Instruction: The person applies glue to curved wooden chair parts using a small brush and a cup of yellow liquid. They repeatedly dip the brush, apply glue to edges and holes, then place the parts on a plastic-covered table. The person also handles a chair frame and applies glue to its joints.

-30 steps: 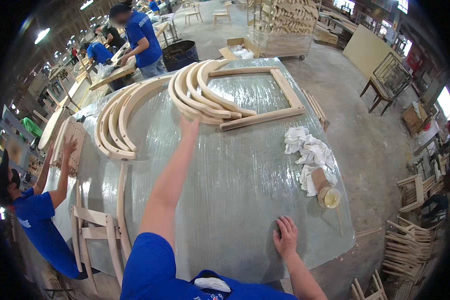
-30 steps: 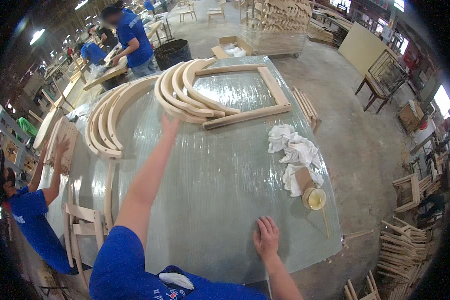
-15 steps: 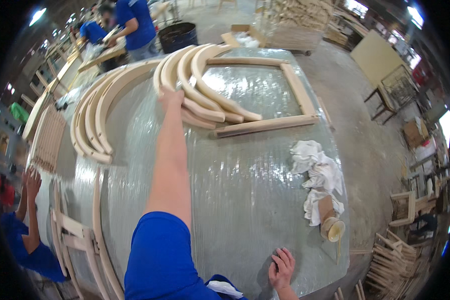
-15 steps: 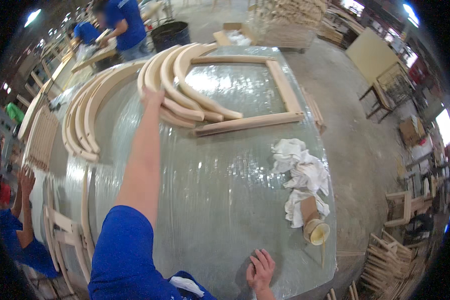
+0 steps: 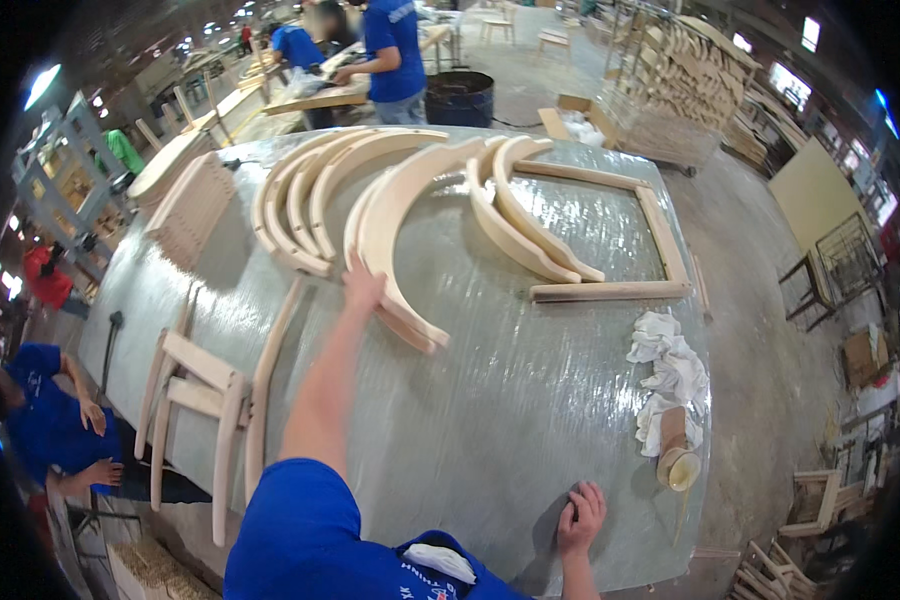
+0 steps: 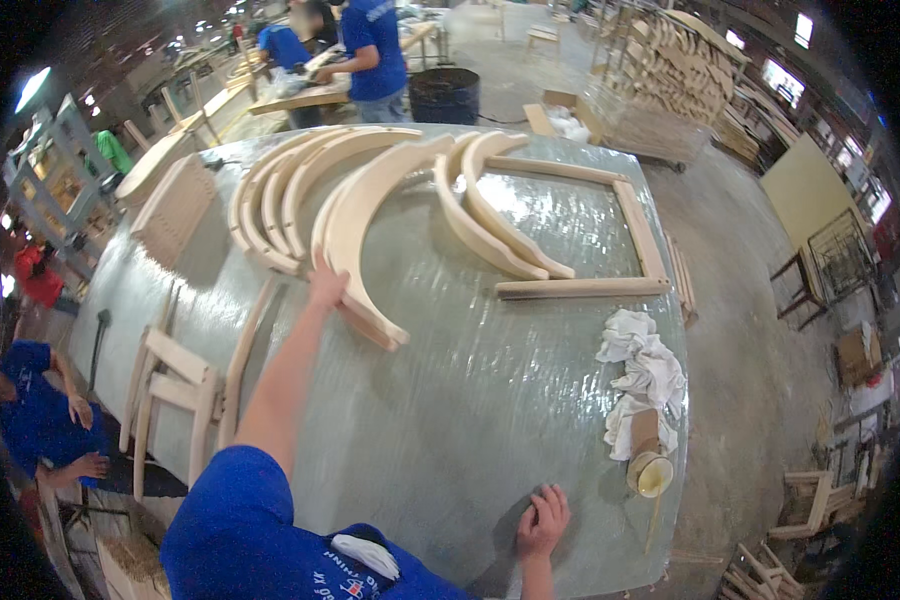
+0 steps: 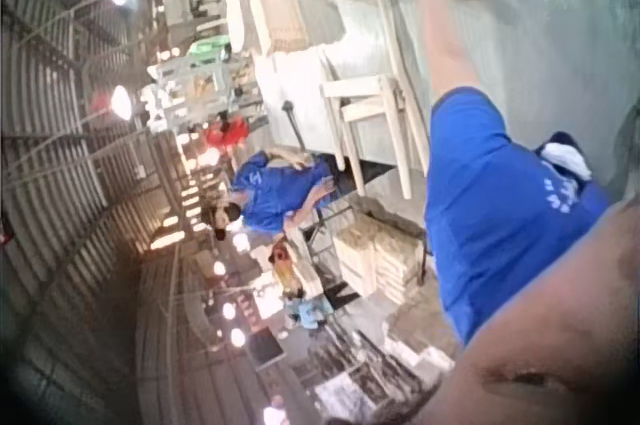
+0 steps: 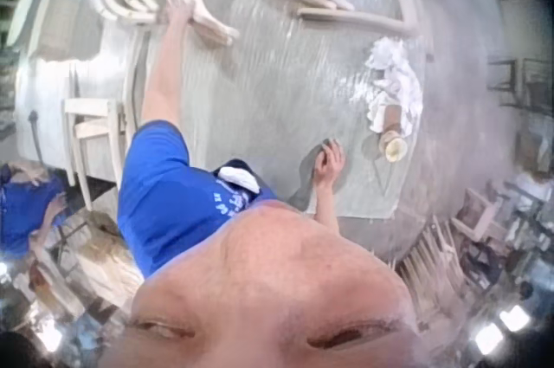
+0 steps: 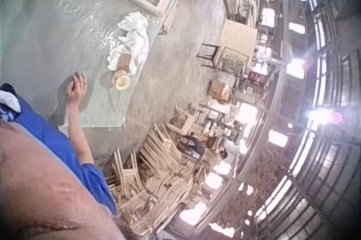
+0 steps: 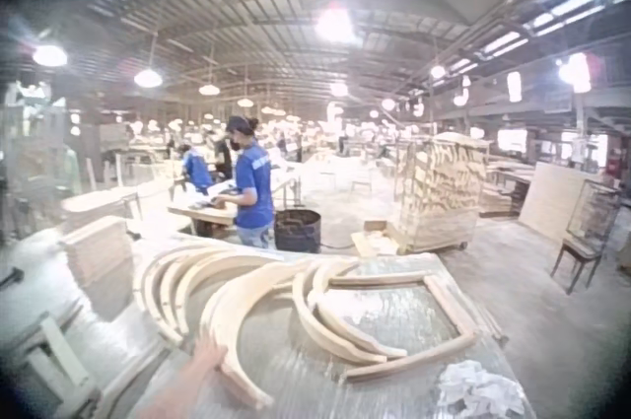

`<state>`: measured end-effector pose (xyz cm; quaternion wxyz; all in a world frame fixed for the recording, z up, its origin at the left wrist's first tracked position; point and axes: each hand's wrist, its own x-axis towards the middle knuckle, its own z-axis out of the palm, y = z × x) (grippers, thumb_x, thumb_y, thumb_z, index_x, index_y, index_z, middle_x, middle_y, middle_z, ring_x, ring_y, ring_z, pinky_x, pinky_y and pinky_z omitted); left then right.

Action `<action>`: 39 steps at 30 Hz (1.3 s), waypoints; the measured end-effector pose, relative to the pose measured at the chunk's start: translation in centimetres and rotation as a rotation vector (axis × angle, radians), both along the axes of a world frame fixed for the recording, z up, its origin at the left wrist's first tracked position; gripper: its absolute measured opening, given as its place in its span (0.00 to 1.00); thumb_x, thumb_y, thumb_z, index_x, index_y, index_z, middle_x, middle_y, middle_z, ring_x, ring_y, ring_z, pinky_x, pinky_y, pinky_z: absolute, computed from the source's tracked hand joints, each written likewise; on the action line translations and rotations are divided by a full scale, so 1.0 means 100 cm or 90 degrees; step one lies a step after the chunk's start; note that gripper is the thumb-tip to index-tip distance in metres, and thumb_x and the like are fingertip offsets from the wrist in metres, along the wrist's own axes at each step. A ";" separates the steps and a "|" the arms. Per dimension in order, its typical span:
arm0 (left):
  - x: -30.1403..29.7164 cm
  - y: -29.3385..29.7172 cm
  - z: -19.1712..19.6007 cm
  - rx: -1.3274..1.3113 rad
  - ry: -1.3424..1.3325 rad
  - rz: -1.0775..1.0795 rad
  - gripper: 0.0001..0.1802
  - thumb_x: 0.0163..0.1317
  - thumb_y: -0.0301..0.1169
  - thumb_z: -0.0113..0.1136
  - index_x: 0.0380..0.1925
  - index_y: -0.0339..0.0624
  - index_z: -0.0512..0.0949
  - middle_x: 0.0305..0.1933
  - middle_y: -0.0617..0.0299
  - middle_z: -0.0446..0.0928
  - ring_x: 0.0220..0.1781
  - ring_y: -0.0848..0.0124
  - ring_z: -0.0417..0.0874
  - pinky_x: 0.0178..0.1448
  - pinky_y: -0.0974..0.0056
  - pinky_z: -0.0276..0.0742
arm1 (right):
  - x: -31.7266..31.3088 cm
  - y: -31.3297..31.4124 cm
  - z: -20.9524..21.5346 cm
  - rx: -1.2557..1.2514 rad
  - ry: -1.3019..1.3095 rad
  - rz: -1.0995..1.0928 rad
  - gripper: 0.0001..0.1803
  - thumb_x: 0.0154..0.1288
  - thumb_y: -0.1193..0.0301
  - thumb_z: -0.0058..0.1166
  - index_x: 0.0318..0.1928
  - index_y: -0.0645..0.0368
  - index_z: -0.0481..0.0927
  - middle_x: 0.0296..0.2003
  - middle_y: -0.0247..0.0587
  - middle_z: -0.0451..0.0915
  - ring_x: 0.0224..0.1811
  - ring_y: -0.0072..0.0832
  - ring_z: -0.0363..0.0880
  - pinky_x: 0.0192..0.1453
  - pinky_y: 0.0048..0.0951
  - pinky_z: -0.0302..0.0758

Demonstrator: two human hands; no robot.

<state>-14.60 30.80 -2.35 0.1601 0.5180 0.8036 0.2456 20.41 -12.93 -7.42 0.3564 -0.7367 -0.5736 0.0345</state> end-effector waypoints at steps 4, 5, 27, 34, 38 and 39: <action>-0.020 -0.130 -0.005 -0.003 -0.216 -0.046 0.53 0.47 0.34 0.60 0.68 0.44 0.37 0.62 0.37 0.59 0.62 0.47 0.65 0.63 0.53 0.63 | -0.004 -0.004 0.005 0.041 0.001 0.001 0.09 0.48 0.77 0.51 0.33 0.62 0.78 0.43 0.46 0.77 0.53 0.47 0.71 0.58 0.43 0.63; -0.029 -0.167 -0.005 -0.002 -0.237 -0.046 0.53 0.45 0.32 0.60 0.68 0.42 0.37 0.64 0.38 0.57 0.64 0.49 0.63 0.64 0.55 0.63 | -0.007 -0.005 0.008 0.039 -0.008 0.014 0.09 0.50 0.77 0.51 0.34 0.62 0.78 0.43 0.47 0.77 0.52 0.47 0.71 0.57 0.43 0.65; 0.136 -0.517 0.019 0.016 -0.661 -0.216 0.26 0.57 0.32 0.55 0.57 0.46 0.64 0.52 0.59 0.67 0.48 0.69 0.70 0.47 0.62 0.73 | -0.033 0.019 0.110 -0.390 0.011 0.554 0.36 0.50 0.72 0.58 0.62 0.57 0.61 0.47 0.51 0.71 0.46 0.44 0.73 0.49 0.41 0.72; 0.040 -0.531 0.104 0.200 0.132 -0.221 0.36 0.48 0.42 0.64 0.59 0.50 0.65 0.65 0.50 0.55 0.67 0.48 0.54 0.68 0.44 0.52 | -0.009 -0.033 0.091 -0.108 -0.385 0.409 0.41 0.46 0.72 0.59 0.63 0.53 0.58 0.46 0.51 0.67 0.47 0.48 0.67 0.50 0.46 0.67; -0.018 -0.537 0.078 -0.150 0.224 -0.225 0.47 0.46 0.48 0.63 0.66 0.54 0.53 0.68 0.48 0.48 0.70 0.41 0.44 0.68 0.36 0.40 | -0.008 -0.053 0.089 -0.124 -0.311 0.309 0.42 0.46 0.71 0.60 0.64 0.57 0.57 0.44 0.52 0.68 0.47 0.48 0.68 0.52 0.46 0.66; -0.037 -0.538 0.063 -0.122 0.252 -0.199 0.47 0.47 0.48 0.63 0.66 0.53 0.52 0.67 0.48 0.51 0.69 0.42 0.48 0.67 0.38 0.45 | -0.008 -0.056 0.088 -0.122 -0.315 0.302 0.42 0.48 0.69 0.60 0.64 0.58 0.56 0.44 0.52 0.68 0.47 0.48 0.68 0.52 0.46 0.66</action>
